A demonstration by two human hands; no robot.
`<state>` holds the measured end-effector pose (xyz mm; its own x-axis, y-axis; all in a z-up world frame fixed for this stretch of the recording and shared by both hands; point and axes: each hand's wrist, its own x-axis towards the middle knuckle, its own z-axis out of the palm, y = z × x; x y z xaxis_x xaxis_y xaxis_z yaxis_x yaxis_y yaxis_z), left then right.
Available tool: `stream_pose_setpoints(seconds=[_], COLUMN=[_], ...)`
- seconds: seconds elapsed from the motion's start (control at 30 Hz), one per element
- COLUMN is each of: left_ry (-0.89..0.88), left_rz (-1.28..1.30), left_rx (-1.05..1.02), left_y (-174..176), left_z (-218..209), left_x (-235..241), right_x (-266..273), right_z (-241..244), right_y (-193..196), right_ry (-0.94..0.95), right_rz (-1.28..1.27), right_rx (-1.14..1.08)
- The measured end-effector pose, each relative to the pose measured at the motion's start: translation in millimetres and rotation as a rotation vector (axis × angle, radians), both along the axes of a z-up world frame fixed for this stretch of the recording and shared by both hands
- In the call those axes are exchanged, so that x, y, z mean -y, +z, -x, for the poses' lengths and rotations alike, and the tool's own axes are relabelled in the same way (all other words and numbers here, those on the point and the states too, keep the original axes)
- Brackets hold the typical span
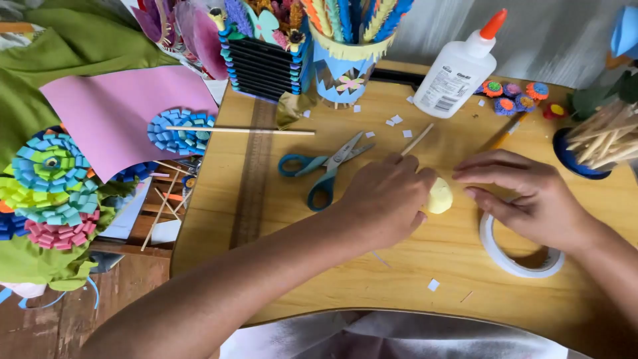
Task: The person rolls a yellow paper circle into a flower shape and attaches it to a wooden stick using tape. They then place the finished flower into a container with other paper flowers. The person then measures and marks a yellow paper sheet with a ruler and pencil.
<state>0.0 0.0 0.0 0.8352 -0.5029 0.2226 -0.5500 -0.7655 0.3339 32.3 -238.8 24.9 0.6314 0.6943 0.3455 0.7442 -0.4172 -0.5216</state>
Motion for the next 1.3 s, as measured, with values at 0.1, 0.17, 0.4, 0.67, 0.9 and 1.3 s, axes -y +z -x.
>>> stream_pose_setpoints(seconds=[0.1,0.17,0.4,0.67,0.9,1.3], left_ry=[-0.017,-0.007,-0.028,-0.027,-0.033,-0.043], left_rz=[0.082,0.121,0.172,0.191,0.177,0.193], left_rx=[0.002,0.042,0.128,0.216,0.217,0.201], left_y=[-3.3,-11.2,-14.5,-17.6,-16.7,-19.0], left_z=[-5.7,-6.9,-9.6,-10.8,-9.9,-11.9], left_x=[-1.8,0.2,3.1,4.1,3.3,3.7], right_x=[-0.5,2.5,13.1,17.6,13.8,9.9], right_z=[0.0,-1.9,-8.4,-14.2,-12.9,-13.7], right_y=[-7.8,-11.6,-20.3,-32.7,-28.5,-25.4], right_ry=[-0.006,-0.004,0.040,0.113,0.128,0.209], right_rz=[-0.051,-0.080,-0.099,-0.067,-0.066,-0.040], right_rx=[0.037,0.002,-0.025,-0.011,0.059,0.199])
